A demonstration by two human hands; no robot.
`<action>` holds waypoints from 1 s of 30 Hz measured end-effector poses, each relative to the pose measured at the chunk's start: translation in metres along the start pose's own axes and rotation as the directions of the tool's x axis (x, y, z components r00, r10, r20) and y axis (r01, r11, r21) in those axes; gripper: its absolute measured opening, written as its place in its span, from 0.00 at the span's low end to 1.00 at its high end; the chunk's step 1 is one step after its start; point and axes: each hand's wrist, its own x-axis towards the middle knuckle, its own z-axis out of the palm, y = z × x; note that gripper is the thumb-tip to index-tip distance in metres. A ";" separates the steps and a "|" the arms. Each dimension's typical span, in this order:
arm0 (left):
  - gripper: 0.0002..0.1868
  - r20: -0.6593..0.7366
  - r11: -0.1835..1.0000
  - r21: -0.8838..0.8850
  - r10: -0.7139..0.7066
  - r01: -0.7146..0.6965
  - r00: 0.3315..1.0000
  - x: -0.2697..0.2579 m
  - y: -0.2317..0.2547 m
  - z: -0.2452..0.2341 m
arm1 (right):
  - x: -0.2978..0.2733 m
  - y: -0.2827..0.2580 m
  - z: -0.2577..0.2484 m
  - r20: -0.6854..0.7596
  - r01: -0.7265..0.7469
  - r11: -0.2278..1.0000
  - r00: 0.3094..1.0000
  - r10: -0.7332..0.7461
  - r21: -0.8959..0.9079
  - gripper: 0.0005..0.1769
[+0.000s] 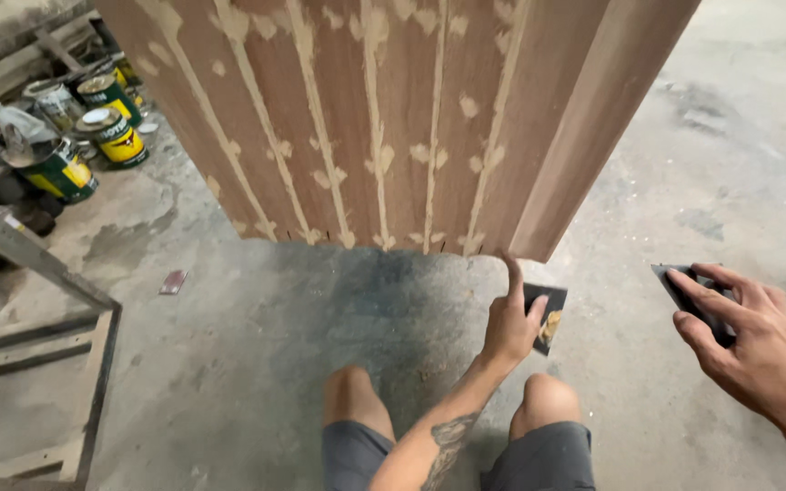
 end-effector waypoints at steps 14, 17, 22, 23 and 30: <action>0.24 -0.086 0.745 -0.510 -0.541 0.429 0.837 -0.049 -0.059 -0.024 | -0.006 0.008 0.057 0.172 0.098 0.992 0.979 -0.110 0.080 0.30; 0.25 -0.030 0.483 -0.785 -0.655 0.388 0.755 -0.043 -0.060 -0.026 | -0.013 -0.006 0.058 0.220 0.066 0.990 0.971 -0.091 0.122 0.30; 0.24 -0.036 0.338 -0.886 -0.733 0.318 0.679 -0.033 -0.043 -0.042 | -0.021 -0.020 0.071 0.182 0.268 0.949 0.938 -0.297 0.164 0.29; 0.27 -0.092 0.435 -0.843 -0.696 0.317 0.712 -0.034 -0.034 -0.047 | -0.022 -0.026 0.071 0.185 0.338 0.934 0.917 -0.354 0.112 0.28; 0.21 -0.275 0.810 -0.582 -0.278 0.071 0.920 -0.043 -0.009 -0.067 | -0.028 -0.047 0.079 0.118 0.542 0.839 0.837 -0.534 -0.042 0.28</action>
